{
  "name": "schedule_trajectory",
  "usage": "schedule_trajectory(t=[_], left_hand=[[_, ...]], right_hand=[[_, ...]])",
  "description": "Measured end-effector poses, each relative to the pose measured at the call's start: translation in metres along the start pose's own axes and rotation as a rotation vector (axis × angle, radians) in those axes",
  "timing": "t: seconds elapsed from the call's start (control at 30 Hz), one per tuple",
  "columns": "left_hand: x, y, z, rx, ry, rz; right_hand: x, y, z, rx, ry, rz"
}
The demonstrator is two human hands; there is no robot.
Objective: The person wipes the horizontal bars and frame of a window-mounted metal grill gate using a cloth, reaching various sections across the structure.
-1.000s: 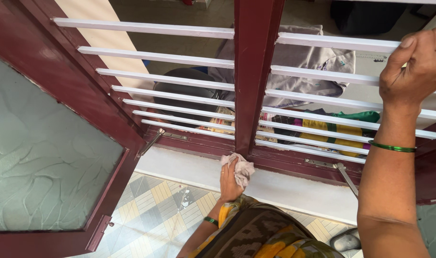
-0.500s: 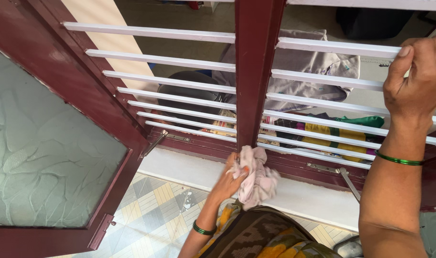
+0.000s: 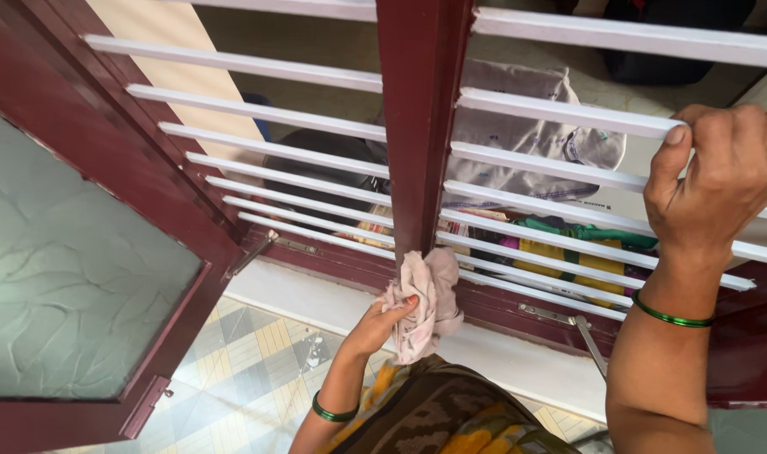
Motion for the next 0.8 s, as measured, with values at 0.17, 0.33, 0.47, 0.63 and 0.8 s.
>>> schedule_trajectory(t=[0.17, 0.33, 0.47, 0.63, 0.8], left_hand=[[0.008, 0.027, 0.021, 0.368, 0.169, -0.064], [0.012, 0.073, 0.063, 0.485, 0.32, -0.33], [0.004, 0.113, 0.085, 0.551, 0.336, -0.522], [-0.003, 0.137, 0.08, 0.182, 0.401, -0.612], [-0.007, 0.134, 0.119, -0.252, 0.431, -0.64]], right_hand=[[0.012, -0.024, -0.022, -0.241, 0.061, 0.06], [0.071, -0.023, -0.039, -0.706, 0.327, -0.251], [0.133, 0.02, -0.097, -0.809, 0.201, -0.906], [0.175, 0.02, -0.121, -1.097, 0.099, -0.629], [0.251, 0.067, -0.087, -1.161, 0.732, -0.732]])
Point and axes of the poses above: each hand's wrist, its own x-axis away from the middle knuckle, its own y-axis out of the palm, z = x × y, the point moved 10 cm from there along -x, towards the middle knuckle, and after that the axes turned 12 degrees about y, right-handed, at the moved point
